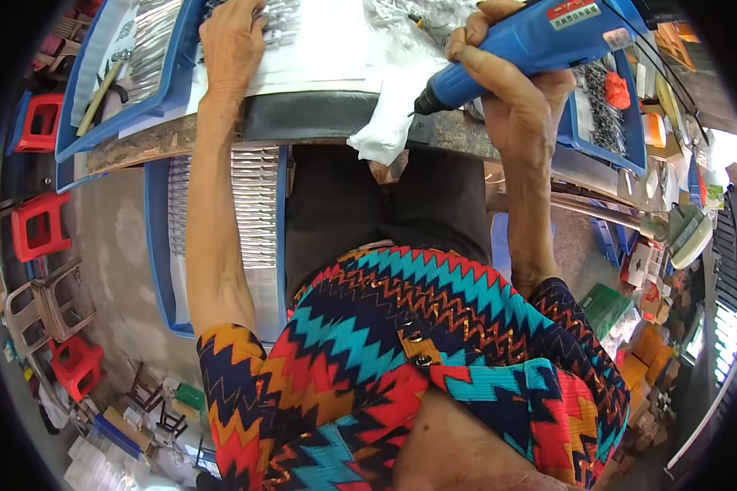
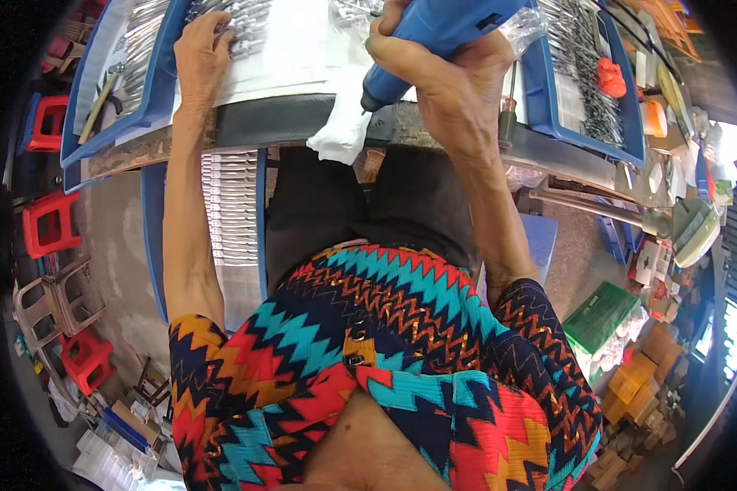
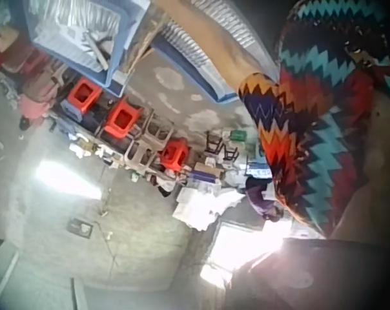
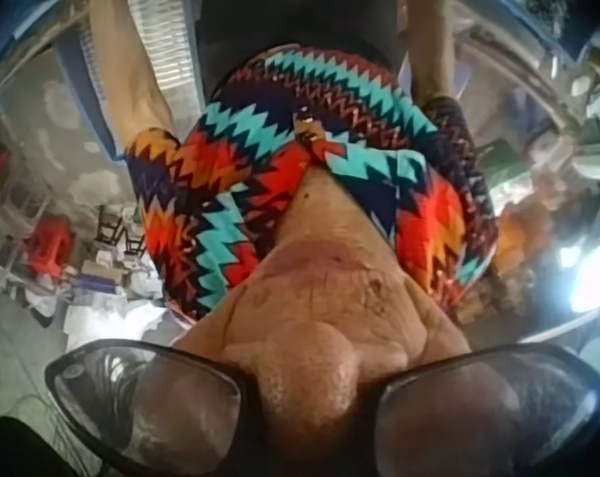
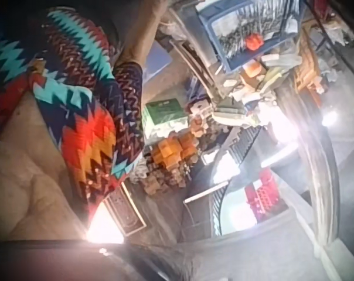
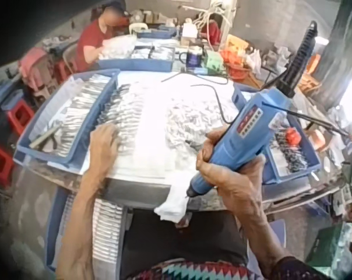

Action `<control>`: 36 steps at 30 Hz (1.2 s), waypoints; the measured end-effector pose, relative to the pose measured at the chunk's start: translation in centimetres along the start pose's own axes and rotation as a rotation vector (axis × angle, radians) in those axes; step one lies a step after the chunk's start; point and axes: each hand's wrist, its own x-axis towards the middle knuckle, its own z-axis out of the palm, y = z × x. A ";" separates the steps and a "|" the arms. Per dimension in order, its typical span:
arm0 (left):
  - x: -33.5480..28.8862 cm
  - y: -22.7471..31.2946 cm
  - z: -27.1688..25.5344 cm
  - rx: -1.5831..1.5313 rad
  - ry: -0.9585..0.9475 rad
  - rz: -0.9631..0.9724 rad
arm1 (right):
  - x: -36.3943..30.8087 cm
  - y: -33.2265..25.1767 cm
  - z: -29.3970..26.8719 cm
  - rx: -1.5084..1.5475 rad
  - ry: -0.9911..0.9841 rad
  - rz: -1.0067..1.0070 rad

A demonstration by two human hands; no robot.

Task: Assembling small electronic components into plastic housings using an electric screwdriver.

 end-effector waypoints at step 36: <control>-7.3 20.7 -3.0 -1.308 -0.313 -1.195 | -2.2 2.4 0.2 -0.174 0.081 -0.090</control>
